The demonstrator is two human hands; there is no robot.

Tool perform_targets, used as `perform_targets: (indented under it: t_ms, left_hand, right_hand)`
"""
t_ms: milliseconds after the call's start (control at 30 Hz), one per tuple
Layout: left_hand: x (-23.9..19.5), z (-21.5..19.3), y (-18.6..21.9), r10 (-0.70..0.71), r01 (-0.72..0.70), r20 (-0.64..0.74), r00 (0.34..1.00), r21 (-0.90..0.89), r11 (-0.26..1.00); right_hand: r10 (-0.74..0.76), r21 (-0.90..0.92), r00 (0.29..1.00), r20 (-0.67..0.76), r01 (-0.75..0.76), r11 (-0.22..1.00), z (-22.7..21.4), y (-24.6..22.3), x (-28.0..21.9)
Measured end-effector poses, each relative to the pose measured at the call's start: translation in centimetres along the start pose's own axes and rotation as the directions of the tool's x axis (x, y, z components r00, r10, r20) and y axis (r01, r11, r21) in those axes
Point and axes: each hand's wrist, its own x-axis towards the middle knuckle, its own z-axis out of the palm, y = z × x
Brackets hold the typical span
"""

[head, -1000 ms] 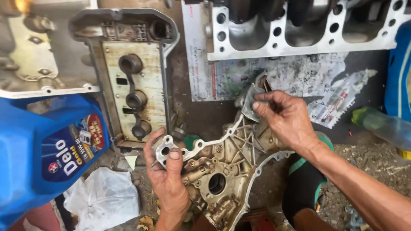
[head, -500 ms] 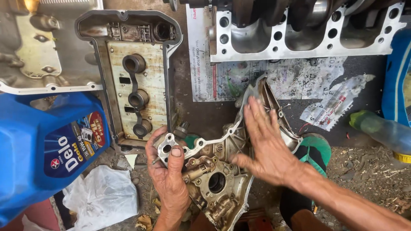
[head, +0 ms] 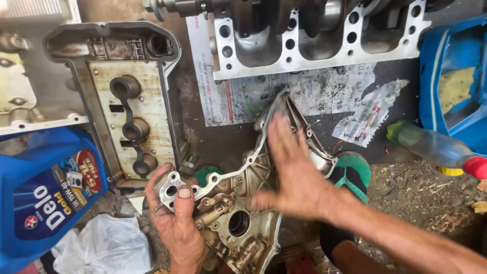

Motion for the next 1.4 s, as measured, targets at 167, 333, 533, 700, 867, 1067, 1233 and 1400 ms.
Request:
perform_targets:
  t_ms: [167, 333, 533, 700, 867, 1067, 1233, 1400]
  left_hand:
    - [-0.3, 0.0, 0.3, -0.019, 0.019, -0.009, 1.000, 0.000, 1.000]
    - [0.2, 0.0, -0.1, -0.006, 0.006, -0.003, 1.000, -0.055, 0.998]
    - [0.1, 0.4, 0.3, -0.037, 0.037, -0.011, 0.999, -0.038, 0.999]
    - [0.3, 0.1, -0.4, -0.040, 0.038, -0.021, 0.999, -0.076, 0.996]
    - [-0.2, 0.2, -0.1, -0.077, 0.076, -0.008, 0.997, -0.127, 0.989]
    - [0.0, 0.4, 0.4, -0.057, 0.057, -0.008, 0.998, -0.016, 0.998]
    - [0.1, 0.6, 0.5, -0.064, 0.061, -0.039, 0.997, -0.054, 0.997]
    - [0.0, 0.5, 0.3, -0.012, 0.013, 0.013, 1.000, -0.073, 0.997]
  right_hand:
    - [0.031, 0.016, 0.999, 0.011, -0.032, 0.999, 1.6, 3.3, 0.6]
    - [-0.108, -0.039, 0.990, -0.090, 0.105, 0.994, 1.0, 0.7, -0.4]
    - [-0.002, -0.023, 0.992, -0.123, 0.000, 1.000, 1.3, 3.8, 1.8]
    - [-0.088, -0.091, 0.996, 0.016, 0.089, 0.992, 0.6, 1.9, 0.6]
    - [-0.087, -0.042, 0.994, -0.068, 0.084, 0.996, 0.5, 2.1, 0.9]
    - [-0.035, -0.006, 0.999, 0.006, 0.035, 0.999, 0.3, 2.7, 1.5]
    - [-0.061, 0.000, 0.998, 0.020, 0.061, 0.998, -1.4, -0.4, 0.3]
    - [-0.022, 0.026, 0.994, -0.107, 0.025, 0.999, 0.9, 3.9, 2.7]
